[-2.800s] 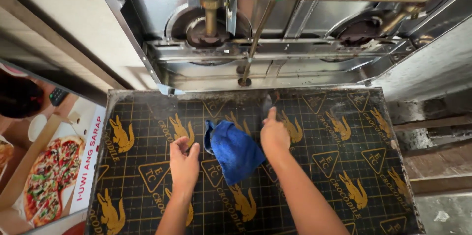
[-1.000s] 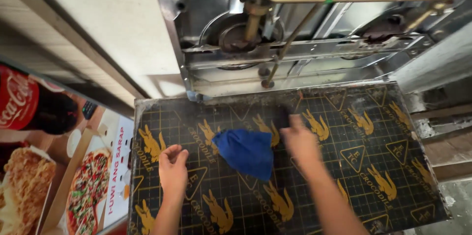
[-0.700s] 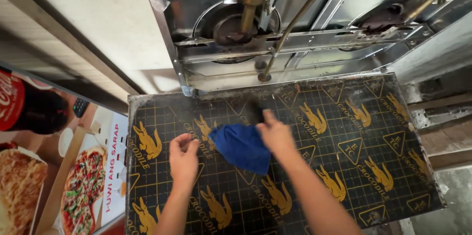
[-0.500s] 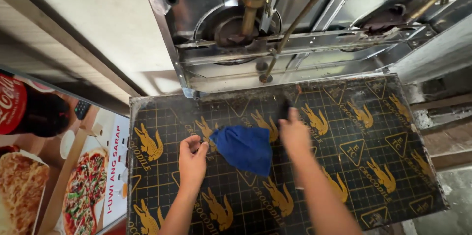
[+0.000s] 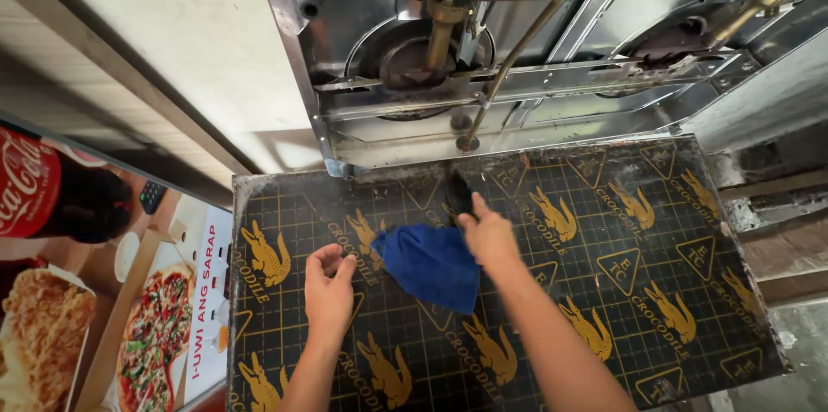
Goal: The person cleans a black countertop with a blue cloth, then uses a knife to scrape debris from the surface while wiping with the cloth. The person moves between the countertop and a sink area to retrieve the knife.
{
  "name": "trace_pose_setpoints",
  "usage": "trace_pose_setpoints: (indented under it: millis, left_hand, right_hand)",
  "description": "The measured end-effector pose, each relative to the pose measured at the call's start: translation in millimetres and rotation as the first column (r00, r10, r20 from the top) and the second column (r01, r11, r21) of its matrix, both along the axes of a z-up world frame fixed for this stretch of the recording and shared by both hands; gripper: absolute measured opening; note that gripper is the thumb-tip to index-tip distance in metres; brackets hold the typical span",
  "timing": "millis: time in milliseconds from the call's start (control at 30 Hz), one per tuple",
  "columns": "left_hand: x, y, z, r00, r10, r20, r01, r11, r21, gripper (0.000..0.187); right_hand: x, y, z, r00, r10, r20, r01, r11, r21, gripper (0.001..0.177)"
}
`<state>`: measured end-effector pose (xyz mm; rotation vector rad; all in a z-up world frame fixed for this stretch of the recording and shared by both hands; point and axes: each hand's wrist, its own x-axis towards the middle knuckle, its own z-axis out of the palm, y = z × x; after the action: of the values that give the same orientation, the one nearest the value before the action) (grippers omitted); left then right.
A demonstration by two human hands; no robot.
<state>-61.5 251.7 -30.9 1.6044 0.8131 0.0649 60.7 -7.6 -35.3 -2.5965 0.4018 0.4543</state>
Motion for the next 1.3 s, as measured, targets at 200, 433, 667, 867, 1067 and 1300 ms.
trace_pose_setpoints:
  millis: [200,433,667,867,1067,1300]
  left_hand:
    - [-13.2,9.2,0.7,0.998,0.055,0.02,-0.054,0.997,-0.054,0.036]
    - [-26.1,31.3,-2.4,0.998,0.065,0.007,-0.065,0.996,0.068,0.039]
    - [-36.2,34.5,-4.3,0.992,0.123,0.011,-0.123,0.992,0.027,0.039]
    - [-51.6,50.3,-5.1,0.989,0.142,0.031,-0.144,0.987,0.077,0.04]
    - [-60.6,54.7,-10.3,0.982,0.185,0.042,-0.186,0.983,0.014,0.041]
    - [-55.9,26.6,-11.7,0.997,0.08,0.011,-0.08,0.997,-0.016,0.043]
  right_hand:
    - [-22.3,42.1,27.8,0.967,0.152,0.202,-0.13,0.985,-0.118,0.058]
    - [-16.8,54.4,32.1,0.986,0.161,0.044,-0.156,0.983,-0.102,0.052]
    - [-26.0,124.9,18.0,0.971,0.24,0.012,-0.24,0.97,0.035,0.059]
    - [-33.0,115.0,26.5,0.989,0.145,0.031,-0.145,0.989,0.015,0.06]
    - [-28.5,110.4,26.4,0.953,0.292,0.08,-0.293,0.956,-0.002,0.057]
    - [-47.5,134.2,45.9,0.954,0.299,-0.004,-0.297,0.948,0.116,0.056]
